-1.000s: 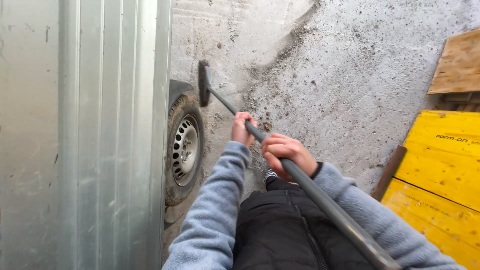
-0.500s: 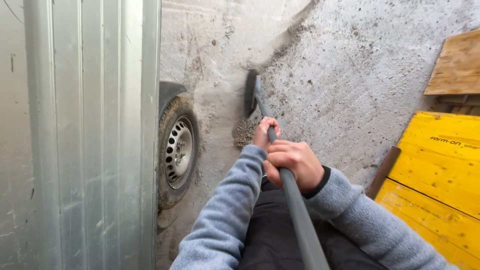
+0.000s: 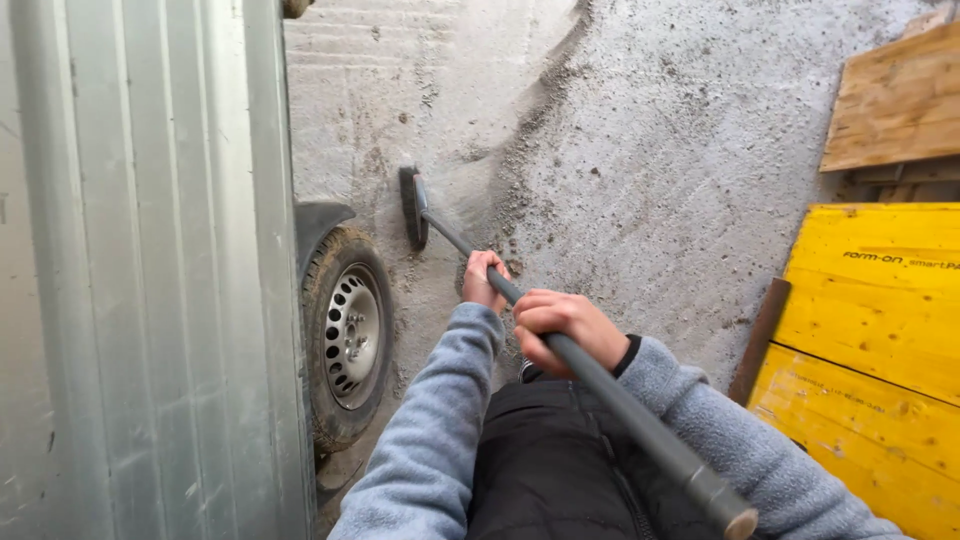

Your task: Sweeping dirt and debris off a concrete garage floor using a push broom.

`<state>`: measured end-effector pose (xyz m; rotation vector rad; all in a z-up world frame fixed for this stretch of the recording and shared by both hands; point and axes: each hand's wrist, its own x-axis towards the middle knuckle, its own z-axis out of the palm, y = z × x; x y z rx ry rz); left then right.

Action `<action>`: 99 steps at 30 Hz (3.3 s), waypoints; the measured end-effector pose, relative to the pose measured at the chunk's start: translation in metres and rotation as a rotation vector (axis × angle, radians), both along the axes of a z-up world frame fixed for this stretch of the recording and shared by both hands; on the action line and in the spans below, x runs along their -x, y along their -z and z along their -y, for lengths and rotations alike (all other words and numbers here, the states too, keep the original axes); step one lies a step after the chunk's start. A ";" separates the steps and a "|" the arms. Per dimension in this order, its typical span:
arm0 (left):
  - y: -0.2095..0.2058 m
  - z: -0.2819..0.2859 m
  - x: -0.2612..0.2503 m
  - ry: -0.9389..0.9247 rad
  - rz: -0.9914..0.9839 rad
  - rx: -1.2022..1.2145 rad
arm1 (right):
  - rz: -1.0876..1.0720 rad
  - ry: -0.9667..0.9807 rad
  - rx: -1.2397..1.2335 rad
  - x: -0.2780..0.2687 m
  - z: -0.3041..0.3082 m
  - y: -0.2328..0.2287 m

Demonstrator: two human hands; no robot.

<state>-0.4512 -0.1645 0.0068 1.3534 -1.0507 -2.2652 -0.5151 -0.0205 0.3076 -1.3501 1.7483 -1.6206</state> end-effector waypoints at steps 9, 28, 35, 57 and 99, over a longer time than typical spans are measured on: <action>-0.084 -0.058 0.021 0.137 -0.159 -0.031 | -0.262 0.016 0.029 -0.003 -0.019 -0.011; 0.069 -0.059 0.051 0.644 -0.053 0.591 | -0.170 0.250 -0.102 -0.014 -0.033 0.010; -0.095 -0.097 0.008 0.305 -0.252 0.030 | -0.372 0.189 0.003 -0.042 -0.055 -0.046; 0.004 -0.157 -0.150 0.354 -0.187 0.377 | -0.269 0.007 -0.064 -0.179 -0.101 -0.046; 0.038 -0.223 -0.338 0.136 -0.089 -0.209 | -0.077 0.076 -0.167 -0.349 -0.178 -0.029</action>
